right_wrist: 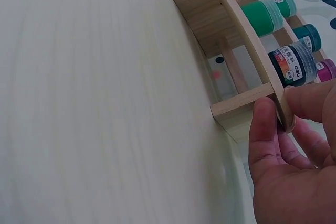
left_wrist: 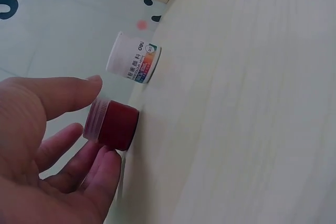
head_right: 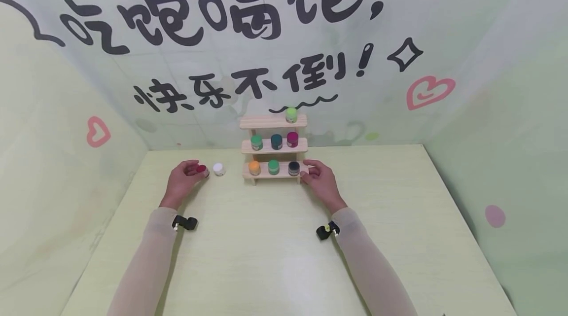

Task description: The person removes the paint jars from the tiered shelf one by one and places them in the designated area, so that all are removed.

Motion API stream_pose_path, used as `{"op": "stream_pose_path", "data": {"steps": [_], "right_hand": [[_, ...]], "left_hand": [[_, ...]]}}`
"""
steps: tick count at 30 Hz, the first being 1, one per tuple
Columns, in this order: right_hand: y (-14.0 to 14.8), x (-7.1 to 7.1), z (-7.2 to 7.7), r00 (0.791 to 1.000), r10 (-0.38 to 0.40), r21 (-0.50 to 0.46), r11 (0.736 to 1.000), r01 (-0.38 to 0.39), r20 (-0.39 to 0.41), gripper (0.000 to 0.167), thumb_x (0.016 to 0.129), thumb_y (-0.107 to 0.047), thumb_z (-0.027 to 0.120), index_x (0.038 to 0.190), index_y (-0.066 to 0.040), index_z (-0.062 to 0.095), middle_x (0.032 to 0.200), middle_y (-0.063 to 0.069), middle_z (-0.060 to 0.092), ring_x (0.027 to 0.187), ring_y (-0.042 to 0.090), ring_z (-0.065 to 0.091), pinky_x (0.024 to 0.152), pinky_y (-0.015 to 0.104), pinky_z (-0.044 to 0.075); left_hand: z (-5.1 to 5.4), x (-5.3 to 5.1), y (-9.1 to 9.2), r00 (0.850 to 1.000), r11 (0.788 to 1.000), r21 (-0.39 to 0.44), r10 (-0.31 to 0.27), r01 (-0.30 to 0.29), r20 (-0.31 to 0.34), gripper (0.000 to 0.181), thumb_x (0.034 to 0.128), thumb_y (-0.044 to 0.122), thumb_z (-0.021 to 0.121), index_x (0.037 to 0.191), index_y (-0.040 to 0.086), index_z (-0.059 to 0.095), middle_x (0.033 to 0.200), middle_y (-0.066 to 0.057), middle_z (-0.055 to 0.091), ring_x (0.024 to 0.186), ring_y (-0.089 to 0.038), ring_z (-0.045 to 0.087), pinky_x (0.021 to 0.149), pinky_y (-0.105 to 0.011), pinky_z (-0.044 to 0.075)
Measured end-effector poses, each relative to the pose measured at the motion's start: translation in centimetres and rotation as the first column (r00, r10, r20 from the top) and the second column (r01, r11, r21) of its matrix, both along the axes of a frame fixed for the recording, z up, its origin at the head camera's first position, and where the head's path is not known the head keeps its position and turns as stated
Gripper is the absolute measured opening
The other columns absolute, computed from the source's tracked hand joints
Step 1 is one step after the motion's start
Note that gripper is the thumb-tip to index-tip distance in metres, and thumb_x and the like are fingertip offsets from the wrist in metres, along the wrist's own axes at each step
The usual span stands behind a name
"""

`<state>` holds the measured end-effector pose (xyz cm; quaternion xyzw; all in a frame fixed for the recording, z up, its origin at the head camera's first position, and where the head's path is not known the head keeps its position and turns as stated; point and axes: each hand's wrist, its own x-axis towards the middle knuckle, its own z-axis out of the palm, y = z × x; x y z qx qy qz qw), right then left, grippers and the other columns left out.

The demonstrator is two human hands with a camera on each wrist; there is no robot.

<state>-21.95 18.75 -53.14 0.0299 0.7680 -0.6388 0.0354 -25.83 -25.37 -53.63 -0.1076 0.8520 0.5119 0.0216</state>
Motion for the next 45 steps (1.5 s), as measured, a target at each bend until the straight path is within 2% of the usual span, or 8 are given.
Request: {"op": "stream_pose_path", "data": {"steps": [10, 21, 27, 30, 34, 38, 41, 45], "right_hand": [[-0.1, 0.2, 0.1, 1.0, -0.004, 0.02, 1.0, 0.004, 0.014, 0.044, 0.1, -0.01, 0.073, 0.142, -0.004, 0.061, 0.115, 0.023, 0.073, 0.093, 0.018, 0.076, 0.087, 0.03, 0.066], [0.0, 0.0, -0.2, 1.0, -0.005, 0.007, 1.0, 0.005, 0.02, 0.044, 0.099, -0.009, 0.073, 0.142, -0.004, 0.061, 0.11, 0.019, 0.074, 0.092, 0.017, 0.076, 0.085, 0.026, 0.066], [0.0, -0.1, -0.3, 1.0, -0.007, 0.008, 1.0, 0.007, 0.016, 0.044, 0.099, -0.009, 0.073, 0.141, -0.005, 0.063, 0.111, 0.02, 0.074, 0.093, 0.02, 0.077, 0.084, 0.025, 0.065], [0.0, 0.0, -0.3, 1.0, -0.003, 0.01, 1.0, 0.003, 0.01, 0.044, 0.099, -0.01, 0.073, 0.142, -0.005, 0.062, 0.113, 0.021, 0.074, 0.095, 0.021, 0.077, 0.084, 0.025, 0.065], [0.1, -0.1, -0.4, 1.0, 0.0, 0.014, 1.0, 0.0, 0.014, 0.045, 0.099, -0.011, 0.074, 0.142, -0.005, 0.062, 0.113, 0.021, 0.074, 0.095, 0.021, 0.077, 0.084, 0.024, 0.065], [0.1, -0.1, -0.5, 1.0, -0.002, 0.008, 1.0, 0.002, 0.017, 0.045, 0.099, -0.011, 0.074, 0.141, -0.006, 0.062, 0.113, 0.021, 0.074, 0.095, 0.022, 0.078, 0.084, 0.024, 0.065], [0.1, -0.1, -0.5, 1.0, -0.001, 0.001, 1.0, 0.001, 0.018, 0.044, 0.099, -0.01, 0.074, 0.141, -0.006, 0.062, 0.112, 0.021, 0.074, 0.097, 0.025, 0.078, 0.084, 0.025, 0.065], [0.1, -0.1, -0.3, 1.0, 0.0, 0.003, 1.0, 0.0, 0.024, 0.045, 0.099, -0.01, 0.074, 0.142, -0.006, 0.062, 0.112, 0.021, 0.074, 0.099, 0.026, 0.078, 0.086, 0.027, 0.066]], "left_hand": [[1.4, -0.2, 0.4, 0.999, 0.996, 0.081, 0.039, -0.036, -0.036, 0.061, 0.0939, 0.027, 0.082, 0.147, 0.011, 0.057, 0.146, -0.014, 0.061, 0.137, -0.03, 0.056, 0.118, -0.046, 0.049], [3.6, 0.0, 1.8, 0.995, 0.994, 0.089, 0.071, -0.064, -0.069, 0.053, 0.0982, 0.03, 0.076, 0.144, 0.01, 0.059, 0.148, -0.015, 0.06, 0.137, -0.03, 0.056, 0.117, -0.047, 0.049], [4.5, -0.4, 2.6, 0.995, 0.996, 0.084, 0.048, -0.04, -0.088, 0.052, 0.099, 0.035, 0.076, 0.144, 0.015, 0.059, 0.147, -0.012, 0.061, 0.137, -0.028, 0.057, 0.116, -0.046, 0.051], [5.1, -0.5, 3.2, 0.994, 0.997, 0.077, 0.025, -0.017, -0.106, 0.052, 0.0993, 0.036, 0.075, 0.144, 0.016, 0.059, 0.145, -0.011, 0.062, 0.132, -0.025, 0.059, 0.111, -0.044, 0.055], [5.9, -0.6, 4.0, 0.993, 0.996, 0.09, -0.003, 0.014, -0.121, 0.052, 0.0992, 0.035, 0.075, 0.144, 0.015, 0.06, 0.142, -0.012, 0.063, 0.112, -0.023, 0.062, 0.09, -0.042, 0.064], [6.8, -0.8, 5.1, 0.987, 0.994, 0.095, -0.036, 0.051, -0.158, 0.051, 0.0991, 0.035, 0.075, 0.143, 0.014, 0.061, 0.142, -0.014, 0.063, 0.112, -0.021, 0.062, 0.073, -0.034, 0.062], [7.4, -1.1, 6.0, 0.98, 0.994, 0.084, -0.052, 0.07, -0.194, 0.048, 0.099, 0.034, 0.076, 0.14, 0.014, 0.063, 0.142, -0.013, 0.064, 0.123, -0.021, 0.061, 0.084, -0.03, 0.059], [8.3, -1.7, 7.3, 0.969, 0.991, 0.091, -0.071, 0.095, -0.237, 0.044, 0.0985, 0.028, 0.076, 0.137, 0.01, 0.064, 0.143, -0.015, 0.064, 0.127, -0.028, 0.061, 0.108, -0.041, 0.055]]}}
